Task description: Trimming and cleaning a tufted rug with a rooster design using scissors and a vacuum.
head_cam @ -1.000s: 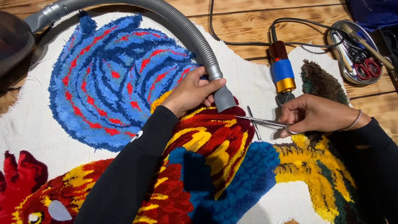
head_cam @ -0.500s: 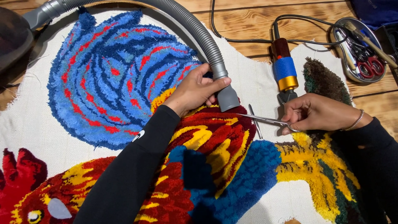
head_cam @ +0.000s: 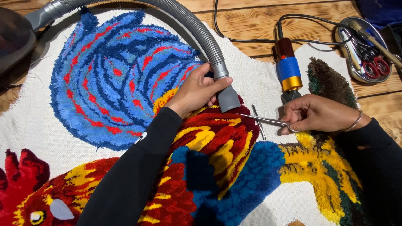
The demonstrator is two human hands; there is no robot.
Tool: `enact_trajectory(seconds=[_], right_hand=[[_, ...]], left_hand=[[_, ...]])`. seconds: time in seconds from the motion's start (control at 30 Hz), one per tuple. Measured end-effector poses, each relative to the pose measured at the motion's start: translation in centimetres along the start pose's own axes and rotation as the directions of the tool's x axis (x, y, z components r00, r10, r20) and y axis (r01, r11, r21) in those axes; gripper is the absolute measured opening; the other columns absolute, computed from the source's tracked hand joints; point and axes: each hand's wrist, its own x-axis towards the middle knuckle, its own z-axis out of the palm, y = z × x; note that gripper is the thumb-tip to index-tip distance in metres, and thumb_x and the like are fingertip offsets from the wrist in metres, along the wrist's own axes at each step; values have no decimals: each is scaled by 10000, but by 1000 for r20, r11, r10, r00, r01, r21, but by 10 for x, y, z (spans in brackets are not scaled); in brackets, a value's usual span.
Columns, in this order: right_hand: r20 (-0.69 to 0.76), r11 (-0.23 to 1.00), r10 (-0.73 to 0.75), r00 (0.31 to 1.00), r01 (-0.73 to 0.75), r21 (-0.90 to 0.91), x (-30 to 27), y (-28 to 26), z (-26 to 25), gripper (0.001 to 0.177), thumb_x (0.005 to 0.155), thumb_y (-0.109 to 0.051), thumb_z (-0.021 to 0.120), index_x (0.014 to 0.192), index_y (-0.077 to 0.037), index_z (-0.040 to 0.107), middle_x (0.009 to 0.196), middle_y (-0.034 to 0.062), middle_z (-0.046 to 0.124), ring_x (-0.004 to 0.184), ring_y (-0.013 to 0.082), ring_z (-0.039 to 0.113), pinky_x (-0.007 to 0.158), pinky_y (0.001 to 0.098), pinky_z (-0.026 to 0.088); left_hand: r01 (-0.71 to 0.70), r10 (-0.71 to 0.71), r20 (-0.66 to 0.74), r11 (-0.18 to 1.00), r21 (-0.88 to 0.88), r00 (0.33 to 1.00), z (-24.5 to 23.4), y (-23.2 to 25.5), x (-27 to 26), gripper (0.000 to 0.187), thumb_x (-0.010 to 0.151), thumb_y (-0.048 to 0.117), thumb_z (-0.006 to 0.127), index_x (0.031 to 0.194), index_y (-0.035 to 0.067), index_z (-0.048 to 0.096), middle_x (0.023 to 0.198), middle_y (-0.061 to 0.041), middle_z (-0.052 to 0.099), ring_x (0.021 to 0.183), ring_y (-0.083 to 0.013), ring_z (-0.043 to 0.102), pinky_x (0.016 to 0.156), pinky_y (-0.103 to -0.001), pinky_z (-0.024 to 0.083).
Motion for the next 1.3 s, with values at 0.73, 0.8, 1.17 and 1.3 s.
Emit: enact_trajectory(seconds=[0.73, 0.8, 1.17, 1.3], right_hand=[[17, 993, -116, 993, 116, -5, -3, 23, -1, 122, 846, -141, 814, 897, -35, 782, 775, 24, 774, 710, 73, 694, 662, 277, 584], [59, 964, -263, 963, 260, 54, -3, 30, -2, 100, 896, -116, 792, 923, -23, 764, 876, 10, 794, 790, 58, 754, 718, 262, 624], [-14, 1000, -15, 1000, 14, -12, -6, -6, 6, 156, 754, -109, 854, 841, -17, 762, 640, 28, 729, 592, 70, 605, 544, 284, 502], [-25, 998, -47, 999, 46, -39, -4, -7, 8, 140, 743, -104, 849, 824, -16, 777, 655, 13, 720, 616, 59, 595, 564, 276, 514]], left_hand=[[-1, 2, -27, 1000, 22, 1000, 0, 2, 0, 346, 933, 312, 726, 1122, 66, 573, 658, 37, 581, 512, -37, 518, 441, -204, 450], [-4, 5, -29, 1000, 26, 1000, 0, 1, 0, 352, 931, 312, 727, 1125, 63, 573, 662, 36, 588, 512, -37, 520, 438, -205, 448], [-7, 8, -24, 999, 46, 1000, 0, 1, 0, 374, 930, 322, 726, 1145, 56, 575, 678, 33, 608, 512, -31, 524, 436, -198, 448], [-13, 14, -21, 998, 54, 1000, 0, 0, 0, 393, 930, 321, 724, 1188, 63, 576, 685, 33, 625, 515, -25, 524, 438, -191, 443]])
